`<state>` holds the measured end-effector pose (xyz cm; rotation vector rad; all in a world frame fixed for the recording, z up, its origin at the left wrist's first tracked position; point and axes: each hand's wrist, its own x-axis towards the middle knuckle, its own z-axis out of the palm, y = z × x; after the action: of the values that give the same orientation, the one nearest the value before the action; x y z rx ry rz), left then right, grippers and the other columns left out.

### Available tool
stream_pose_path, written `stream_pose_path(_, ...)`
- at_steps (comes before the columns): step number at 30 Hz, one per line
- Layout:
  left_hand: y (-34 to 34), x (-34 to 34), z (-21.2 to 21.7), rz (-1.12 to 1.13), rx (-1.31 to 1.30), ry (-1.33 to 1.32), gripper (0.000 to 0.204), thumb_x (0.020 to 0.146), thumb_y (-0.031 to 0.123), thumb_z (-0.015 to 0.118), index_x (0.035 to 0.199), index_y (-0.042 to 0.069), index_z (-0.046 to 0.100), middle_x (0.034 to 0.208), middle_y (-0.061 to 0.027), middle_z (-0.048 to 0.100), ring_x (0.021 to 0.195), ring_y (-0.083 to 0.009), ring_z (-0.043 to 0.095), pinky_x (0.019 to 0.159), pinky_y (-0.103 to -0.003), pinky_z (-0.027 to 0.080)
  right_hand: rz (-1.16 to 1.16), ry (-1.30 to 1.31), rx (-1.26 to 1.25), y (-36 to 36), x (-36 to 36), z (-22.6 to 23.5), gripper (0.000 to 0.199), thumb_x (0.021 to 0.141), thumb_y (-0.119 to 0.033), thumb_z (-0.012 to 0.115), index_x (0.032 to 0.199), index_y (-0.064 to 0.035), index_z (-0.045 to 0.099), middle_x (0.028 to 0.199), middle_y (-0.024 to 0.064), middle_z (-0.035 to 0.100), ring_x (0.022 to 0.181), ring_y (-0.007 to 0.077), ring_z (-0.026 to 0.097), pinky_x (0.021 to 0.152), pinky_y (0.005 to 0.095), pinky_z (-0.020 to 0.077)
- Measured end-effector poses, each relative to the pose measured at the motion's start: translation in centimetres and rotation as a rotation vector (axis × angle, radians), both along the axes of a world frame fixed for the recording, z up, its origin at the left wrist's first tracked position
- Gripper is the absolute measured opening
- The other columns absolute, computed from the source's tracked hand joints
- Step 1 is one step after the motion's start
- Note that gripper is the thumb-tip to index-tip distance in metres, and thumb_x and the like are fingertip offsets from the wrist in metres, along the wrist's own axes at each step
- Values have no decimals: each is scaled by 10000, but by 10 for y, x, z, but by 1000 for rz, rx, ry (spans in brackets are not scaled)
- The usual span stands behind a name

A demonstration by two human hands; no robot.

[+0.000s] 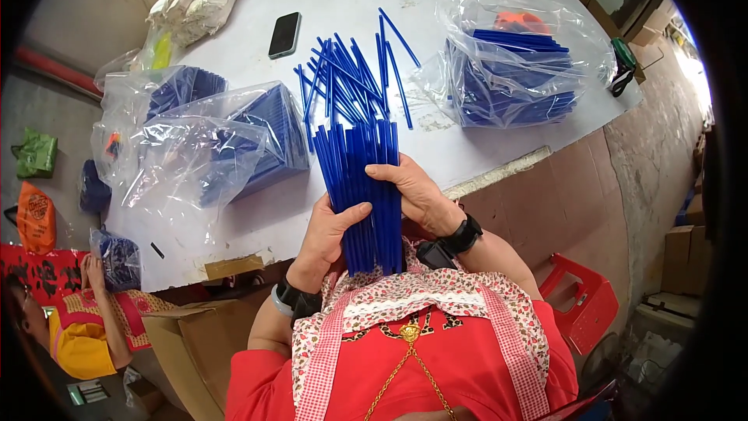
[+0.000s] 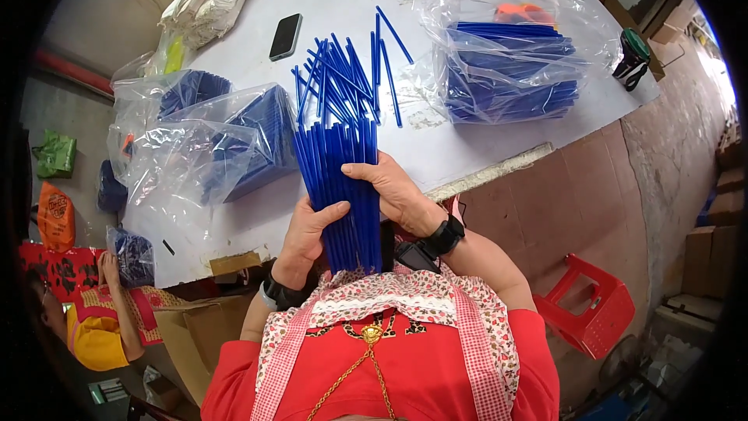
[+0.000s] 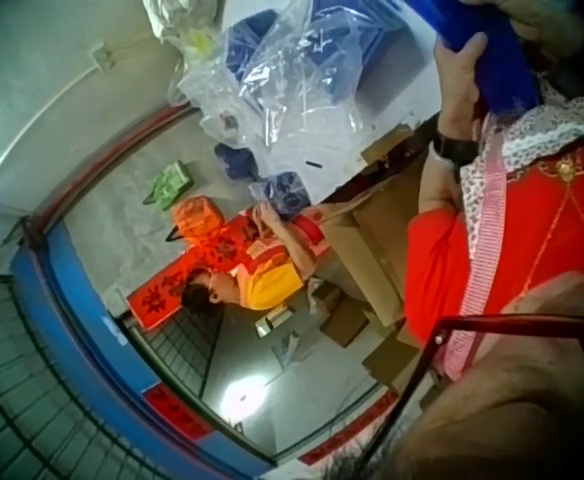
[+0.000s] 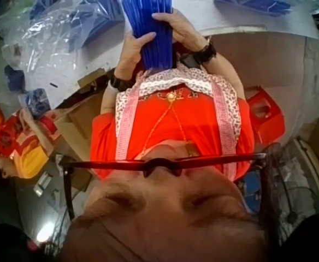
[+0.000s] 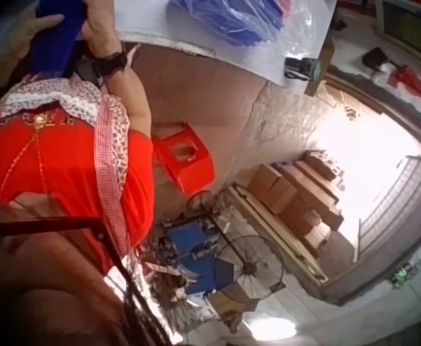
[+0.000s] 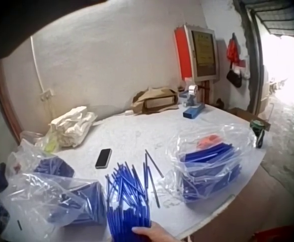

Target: The person gathers blue plastic sticks by hand, aligns them into a bundle, and places the bundle into a clear plastic bag. They repeat this process, occasionally picking up stray sticks from the table to include in the bundles.

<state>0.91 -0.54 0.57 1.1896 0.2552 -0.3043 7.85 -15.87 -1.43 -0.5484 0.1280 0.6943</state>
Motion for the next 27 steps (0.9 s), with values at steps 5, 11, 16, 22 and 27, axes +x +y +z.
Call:
stream_pose_path(5,15,1,5,-41,-96,119,381,840,53,665,1204,30,553,1075,-78,649,922,-155,642,834,-308,531,16,65,89,-5,4,-16,313,870,-27,575,1176,24,537,1092,148,636,934,223,660,848,359,560)
stream_pose_path(11,18,0,5,-6,-143,146,366,841,53,653,1193,23,557,1070,-77,650,911,-160,646,820,-309,535,17,112,103,-7,5,-21,282,866,-26,571,1143,24,553,1041,140,651,898,220,666,826,362,566)
stream_pose_path(16,21,0,5,0,-139,182,358,827,35,630,1177,15,561,1055,-85,651,901,-167,648,819,-312,537,11,153,74,-9,3,-13,258,872,-36,556,1126,12,558,1022,127,653,893,218,663,815,370,567)
stream_pose_path(22,28,0,-2,17,-152,185,387,804,4,573,1190,-16,546,1053,-128,657,875,-206,673,758,-355,577,36,200,101,-10,3,-21,260,874,-47,551,1122,30,555,1024,132,652,893,229,664,832,382,561)
stream_pose_path(27,30,2,1,-25,-248,226,362,797,-5,587,1158,-12,556,1022,-93,650,899,-171,647,813,-312,542,26,194,98,-11,2,-17,264,887,-65,535,1130,37,550,1041,141,646,923,237,656,847,383,554)
